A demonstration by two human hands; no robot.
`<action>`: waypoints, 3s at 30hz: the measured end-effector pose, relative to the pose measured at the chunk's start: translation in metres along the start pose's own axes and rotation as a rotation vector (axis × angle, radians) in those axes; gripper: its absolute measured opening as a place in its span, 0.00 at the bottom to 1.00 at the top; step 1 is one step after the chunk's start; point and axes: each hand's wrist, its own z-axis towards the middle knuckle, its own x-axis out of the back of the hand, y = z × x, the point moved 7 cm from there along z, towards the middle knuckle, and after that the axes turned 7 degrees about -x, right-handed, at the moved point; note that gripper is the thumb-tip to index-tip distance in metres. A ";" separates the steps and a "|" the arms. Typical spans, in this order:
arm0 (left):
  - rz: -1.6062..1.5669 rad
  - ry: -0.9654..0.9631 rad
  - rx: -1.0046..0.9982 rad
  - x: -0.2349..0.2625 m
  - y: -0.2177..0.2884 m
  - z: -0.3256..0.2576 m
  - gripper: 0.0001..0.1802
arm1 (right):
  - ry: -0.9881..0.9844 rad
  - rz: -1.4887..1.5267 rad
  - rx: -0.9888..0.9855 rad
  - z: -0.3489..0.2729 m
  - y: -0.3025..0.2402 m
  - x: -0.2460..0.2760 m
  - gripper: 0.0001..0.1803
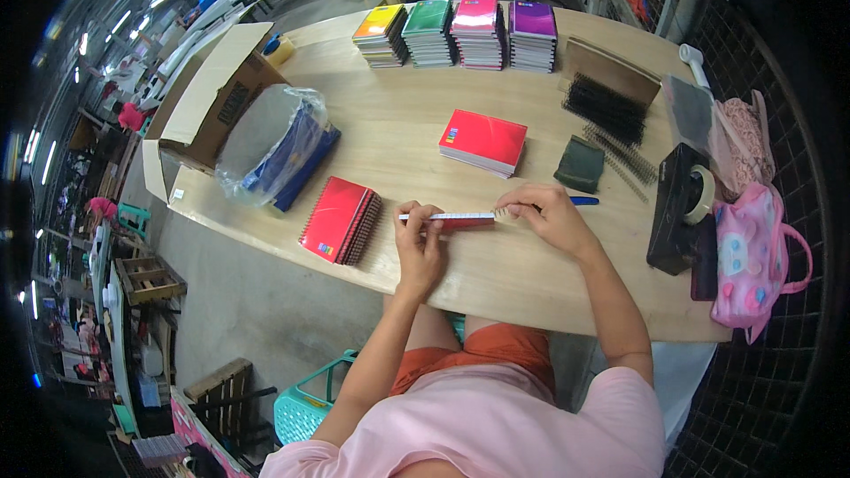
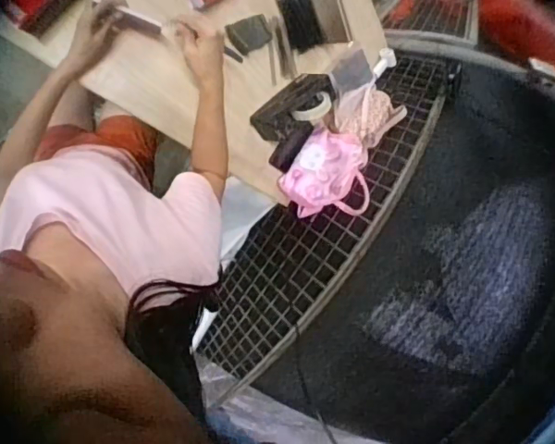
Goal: The person assembles a notebook by inserting a spiral binding through the pre-punched holes of the covers and pages by hand and using shears to trim the binding.
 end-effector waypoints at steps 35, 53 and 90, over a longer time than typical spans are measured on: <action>-0.024 0.037 0.015 0.002 0.005 0.005 0.06 | 0.143 -0.471 0.225 -0.001 -0.030 -0.027 0.11; 0.027 0.028 -0.028 0.006 -0.007 0.005 0.05 | 0.214 -0.659 0.292 -0.001 -0.047 -0.047 0.09; -0.212 -0.138 0.004 -0.018 -0.036 0.004 0.19 | -0.318 -0.036 0.009 0.034 0.012 0.000 0.26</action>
